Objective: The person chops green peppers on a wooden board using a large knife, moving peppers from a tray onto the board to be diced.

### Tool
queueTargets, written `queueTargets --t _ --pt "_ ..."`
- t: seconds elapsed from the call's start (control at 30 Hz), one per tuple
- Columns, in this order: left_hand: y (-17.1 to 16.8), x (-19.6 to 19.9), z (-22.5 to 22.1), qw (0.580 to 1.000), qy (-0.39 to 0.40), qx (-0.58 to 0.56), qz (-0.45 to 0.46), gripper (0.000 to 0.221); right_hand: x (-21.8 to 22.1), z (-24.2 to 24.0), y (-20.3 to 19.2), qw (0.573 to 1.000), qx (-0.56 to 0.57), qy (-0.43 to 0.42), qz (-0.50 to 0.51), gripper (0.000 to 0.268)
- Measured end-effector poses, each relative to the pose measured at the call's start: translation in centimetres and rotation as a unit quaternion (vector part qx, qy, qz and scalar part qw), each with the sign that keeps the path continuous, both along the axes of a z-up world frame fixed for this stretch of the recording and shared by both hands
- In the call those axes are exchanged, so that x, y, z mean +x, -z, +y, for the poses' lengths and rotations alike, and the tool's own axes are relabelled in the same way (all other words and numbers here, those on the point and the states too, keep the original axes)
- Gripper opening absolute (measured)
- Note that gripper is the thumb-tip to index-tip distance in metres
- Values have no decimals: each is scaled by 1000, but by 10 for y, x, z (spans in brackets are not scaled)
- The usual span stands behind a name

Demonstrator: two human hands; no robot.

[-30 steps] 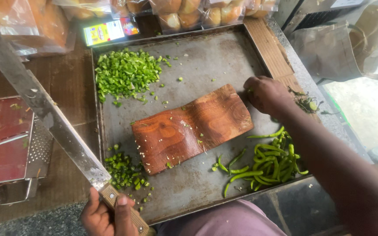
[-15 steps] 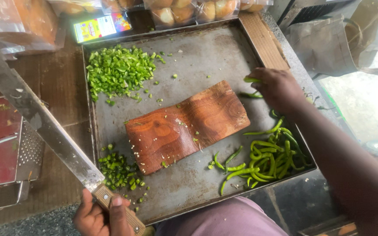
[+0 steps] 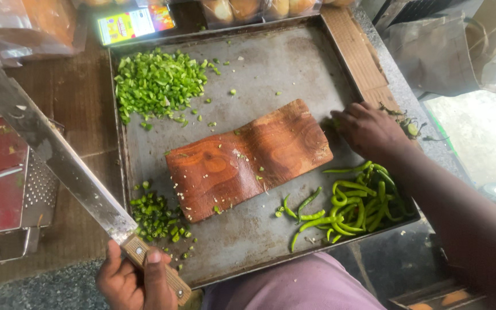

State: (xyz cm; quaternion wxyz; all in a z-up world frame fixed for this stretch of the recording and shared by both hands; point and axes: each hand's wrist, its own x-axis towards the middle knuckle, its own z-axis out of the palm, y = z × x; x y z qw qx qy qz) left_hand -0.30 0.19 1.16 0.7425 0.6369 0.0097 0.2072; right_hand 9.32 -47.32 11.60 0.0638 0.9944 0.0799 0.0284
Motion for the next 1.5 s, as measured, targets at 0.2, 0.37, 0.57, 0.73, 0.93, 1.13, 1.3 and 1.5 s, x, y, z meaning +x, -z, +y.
queueTargets --t 0.2,0.37,0.57,0.73,0.93,1.13,1.3,1.5 --pt "-15 2 1 999 26 30 -9 64 3 -1 -17 999 -34 -4 27 40" --pt "-10 0 -1 999 20 23 -29 64 -6 3 -53 991 -50 -114 -47 37" --pt "11 -4 3 1000 -9 4 -29 61 -48 14 -72 957 120 134 227 27" --pt "12 -5 10 999 -9 36 18 60 -60 4 -52 942 -38 137 305 52" --pt "6 -6 6 999 -2 22 24 60 -55 5 -36 979 -17 77 189 34" --pt "9 -6 7 1000 0 16 13 61 -37 22 -31 961 22 234 149 36" --pt "13 -6 5 999 0 -20 -29 60 -41 26 -56 947 159 270 67 40" --pt "13 -7 6 1000 -11 -3 3 60 -83 48 -74 944 105 138 280 43"
